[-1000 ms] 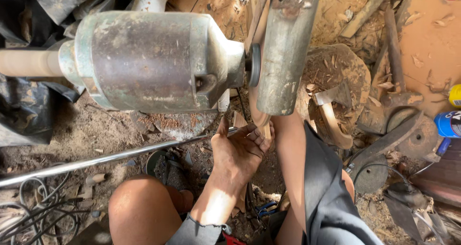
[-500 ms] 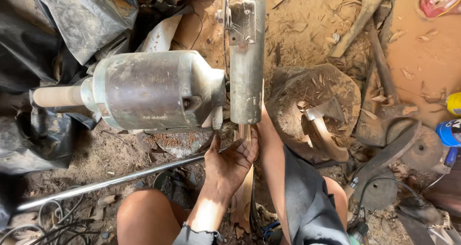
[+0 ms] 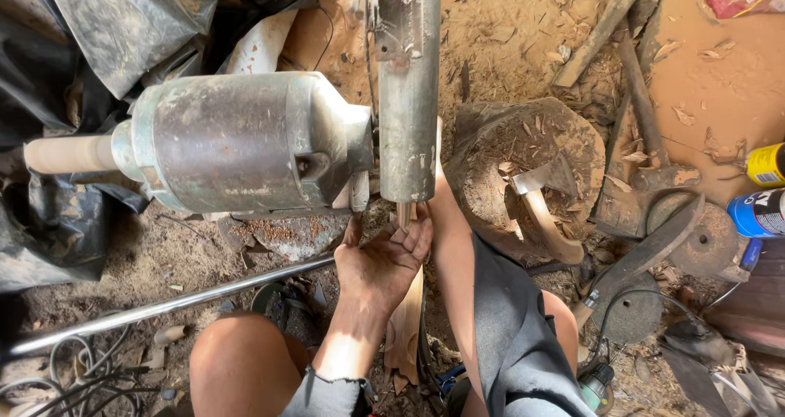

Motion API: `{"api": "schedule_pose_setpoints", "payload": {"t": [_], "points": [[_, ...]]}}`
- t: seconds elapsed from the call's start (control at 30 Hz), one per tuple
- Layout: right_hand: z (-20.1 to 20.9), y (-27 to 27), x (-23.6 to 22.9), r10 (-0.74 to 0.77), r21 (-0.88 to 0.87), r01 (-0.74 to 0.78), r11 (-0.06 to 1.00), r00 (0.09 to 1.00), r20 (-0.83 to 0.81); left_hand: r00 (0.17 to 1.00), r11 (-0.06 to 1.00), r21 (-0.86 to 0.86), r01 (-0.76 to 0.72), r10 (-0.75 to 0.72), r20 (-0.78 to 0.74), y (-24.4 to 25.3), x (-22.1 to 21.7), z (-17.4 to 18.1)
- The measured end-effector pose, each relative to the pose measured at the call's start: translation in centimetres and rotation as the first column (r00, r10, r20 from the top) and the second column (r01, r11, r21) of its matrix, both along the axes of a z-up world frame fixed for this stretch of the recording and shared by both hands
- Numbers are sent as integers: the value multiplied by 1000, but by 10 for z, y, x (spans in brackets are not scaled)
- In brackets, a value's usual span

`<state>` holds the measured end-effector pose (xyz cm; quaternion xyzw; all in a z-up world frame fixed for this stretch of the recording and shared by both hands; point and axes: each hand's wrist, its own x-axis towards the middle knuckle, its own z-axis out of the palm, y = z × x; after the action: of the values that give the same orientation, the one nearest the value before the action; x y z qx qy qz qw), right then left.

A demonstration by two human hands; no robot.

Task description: The person uses a bench grinder to shape a thin piece of wood, holding it with both hands and repeatedly pressing it against the rotating wheel. The person rotates and repositions the wood to smooth different edges and surfaces.

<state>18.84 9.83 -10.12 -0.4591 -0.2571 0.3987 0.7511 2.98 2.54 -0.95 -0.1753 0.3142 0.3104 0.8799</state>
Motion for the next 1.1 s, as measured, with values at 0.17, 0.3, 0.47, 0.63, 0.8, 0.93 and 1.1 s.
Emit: {"api": "schedule_pose_setpoints", "payload": {"t": [0.17, 0.3, 0.47, 0.63, 0.8, 0.93, 1.1], "points": [[14, -8, 3, -19, -1, 19, 1000, 1000, -2, 1000, 1000, -9, -16, 16, -5, 1, 2, 4], [21, -18, 4, -32, -10, 32, 999, 999, -2, 1000, 1000, -9, -1, 1, 1, 1, -1, 4], [26, -27, 2, -56, -21, 56, 998, 998, 1, 1000, 1000, -7, -23, 23, -18, 1, -2, 2], [27, -25, -7, -47, -20, 47, 999, 999, -7, 998, 999, -27, -46, 48, 51, 3, 0, -6], [24, -24, -10, -51, -26, 51, 998, 999, -9, 998, 998, -45, -53, 52, -20, 5, 2, -11], [18, -27, -15, -58, -43, 57, 997, 998, -19, 998, 999, -7, -51, 51, 27, 3, 1, -11], [21, -23, -10, -92, -16, 92, 996, 996, -11, 1000, 1000, 11, 17, -17, -26, -4, -4, -5]]}}
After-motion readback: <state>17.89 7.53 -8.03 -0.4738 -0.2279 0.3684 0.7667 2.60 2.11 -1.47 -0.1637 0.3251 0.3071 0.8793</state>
